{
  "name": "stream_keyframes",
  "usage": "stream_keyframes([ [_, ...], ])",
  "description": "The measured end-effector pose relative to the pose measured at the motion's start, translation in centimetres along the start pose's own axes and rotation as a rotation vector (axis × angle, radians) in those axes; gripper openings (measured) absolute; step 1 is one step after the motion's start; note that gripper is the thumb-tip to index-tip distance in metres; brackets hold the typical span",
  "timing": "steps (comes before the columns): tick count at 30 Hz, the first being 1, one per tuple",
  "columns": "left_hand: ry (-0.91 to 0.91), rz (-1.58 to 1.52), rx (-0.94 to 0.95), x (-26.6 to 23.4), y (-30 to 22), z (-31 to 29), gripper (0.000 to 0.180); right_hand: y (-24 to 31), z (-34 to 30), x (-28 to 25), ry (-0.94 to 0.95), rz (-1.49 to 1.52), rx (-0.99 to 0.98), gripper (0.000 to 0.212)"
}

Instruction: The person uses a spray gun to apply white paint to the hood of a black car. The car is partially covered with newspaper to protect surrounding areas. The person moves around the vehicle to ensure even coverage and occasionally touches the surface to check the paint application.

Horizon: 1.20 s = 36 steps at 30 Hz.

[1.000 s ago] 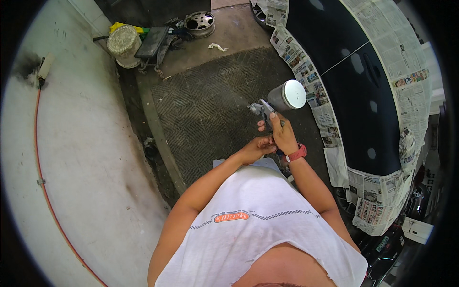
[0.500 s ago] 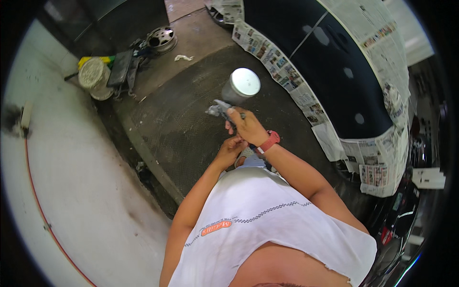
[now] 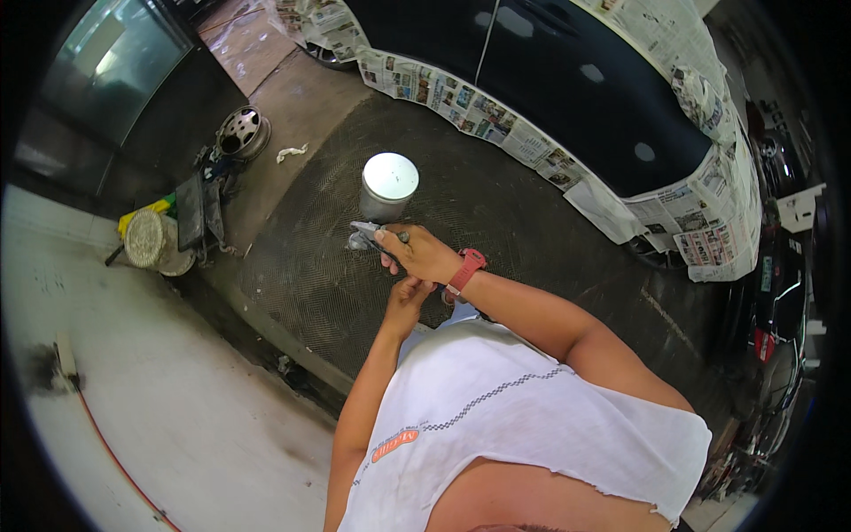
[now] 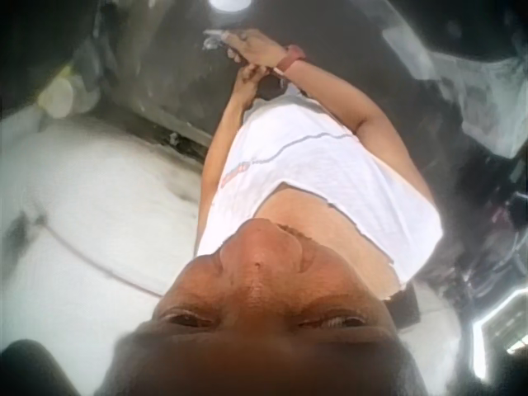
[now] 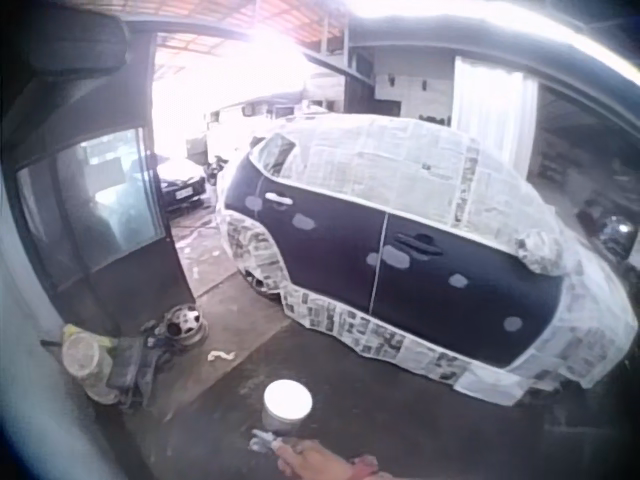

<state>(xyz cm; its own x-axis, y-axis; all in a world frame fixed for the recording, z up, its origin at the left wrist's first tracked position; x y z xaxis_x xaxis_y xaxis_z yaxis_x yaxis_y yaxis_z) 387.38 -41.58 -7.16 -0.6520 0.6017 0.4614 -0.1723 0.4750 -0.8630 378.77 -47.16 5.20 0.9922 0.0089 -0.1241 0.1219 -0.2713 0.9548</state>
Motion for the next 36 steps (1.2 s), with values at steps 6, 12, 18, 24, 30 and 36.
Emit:
stream_keyframes([
  [6,-0.014,0.063,-0.038,1.8,-0.1,5.2,0.025,-1.7,2.7,-5.6,-0.035,0.062,-0.04,0.048],
  [12,-0.053,0.177,-0.176,3.8,0.5,11.4,0.031,-2.6,5.8,-13.2,0.026,0.05,-0.038,0.049],
  [18,0.094,0.474,-0.595,1.2,8.3,9.6,0.056,-4.9,6.3,-23.8,-0.116,-0.051,-0.202,0.055],
  [24,-0.323,0.383,-0.608,-7.1,13.1,7.2,0.074,-9.7,3.7,-34.9,-0.215,0.183,0.008,0.052],
  [30,-0.132,0.818,-0.729,-5.4,10.6,14.6,0.09,-12.8,1.4,-43.1,-0.462,0.237,0.109,0.052],
  [36,0.222,1.311,-0.989,-3.8,6.3,27.8,0.098,-14.3,0.7,-47.5,-0.557,0.287,0.17,0.052],
])
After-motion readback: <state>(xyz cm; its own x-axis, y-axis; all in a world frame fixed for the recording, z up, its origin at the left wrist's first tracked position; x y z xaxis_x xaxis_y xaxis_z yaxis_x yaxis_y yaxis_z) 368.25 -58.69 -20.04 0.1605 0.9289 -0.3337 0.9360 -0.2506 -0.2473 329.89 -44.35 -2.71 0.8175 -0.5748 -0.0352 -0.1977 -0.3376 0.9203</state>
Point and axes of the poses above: each hand's wrist, its own z-axis towards the middle knuckle, its own x-axis out of the palm, y = z × x, the point moved 8 cm from there along z, towards the middle knuckle, and after that the axes turned 2 degrees about -z, right-handed, at the moved point
